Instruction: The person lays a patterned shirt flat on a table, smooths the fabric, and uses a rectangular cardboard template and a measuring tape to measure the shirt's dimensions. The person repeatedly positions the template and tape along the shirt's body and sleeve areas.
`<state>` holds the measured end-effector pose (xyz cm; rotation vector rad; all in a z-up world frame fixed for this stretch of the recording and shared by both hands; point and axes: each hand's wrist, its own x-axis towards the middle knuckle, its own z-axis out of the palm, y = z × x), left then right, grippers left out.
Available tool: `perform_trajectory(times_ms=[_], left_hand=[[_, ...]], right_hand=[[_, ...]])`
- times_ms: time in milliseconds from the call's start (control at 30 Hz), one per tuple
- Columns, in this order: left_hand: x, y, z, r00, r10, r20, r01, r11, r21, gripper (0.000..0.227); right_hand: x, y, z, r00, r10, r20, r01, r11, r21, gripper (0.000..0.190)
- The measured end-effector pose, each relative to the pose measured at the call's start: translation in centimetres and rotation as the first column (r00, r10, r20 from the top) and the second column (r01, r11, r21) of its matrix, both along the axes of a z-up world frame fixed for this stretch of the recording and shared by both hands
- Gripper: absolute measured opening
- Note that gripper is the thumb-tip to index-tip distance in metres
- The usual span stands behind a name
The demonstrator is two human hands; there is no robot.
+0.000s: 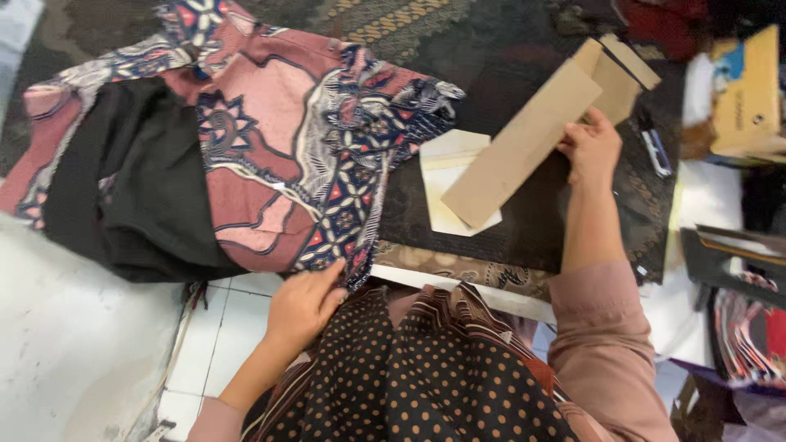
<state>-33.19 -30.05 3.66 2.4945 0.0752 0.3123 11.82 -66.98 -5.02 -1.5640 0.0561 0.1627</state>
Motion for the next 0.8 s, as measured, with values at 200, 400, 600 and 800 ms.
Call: perform_trajectory(times_ms=[200,400,600,800], left_hand=[[-0.6,5.9,0.3,0.846,0.515,0.138,-0.529,0.844,0.092,0.029],[-0.7,8.2,-0.8,0.773,0.624,0.115,-0.630,0.776,0.017,0.031],[0.2,8.5,-1.7,0.742,0.668,0.053,-0.663,0.744,-0.079,0.029],[1.0,9.8,-1.8,0.745,0.664,0.070,-0.640,0.740,-0.208,0.024]], right_hand=[[-3.0,3.8,5.0,0.740,0.169,0.651,0.374,0.702,-0.607,0.065],[-9.9,17.4,10.7,0.455,0.622,0.638,0.116,0.668,-0.735,0.038],[-16.5,26.3,11.2,0.462,0.732,0.501,-0.173,0.629,-0.758,0.028],[-18.5,27.6,9.5,0.441,0.793,0.420,-0.160,0.530,-0.833,0.029]])
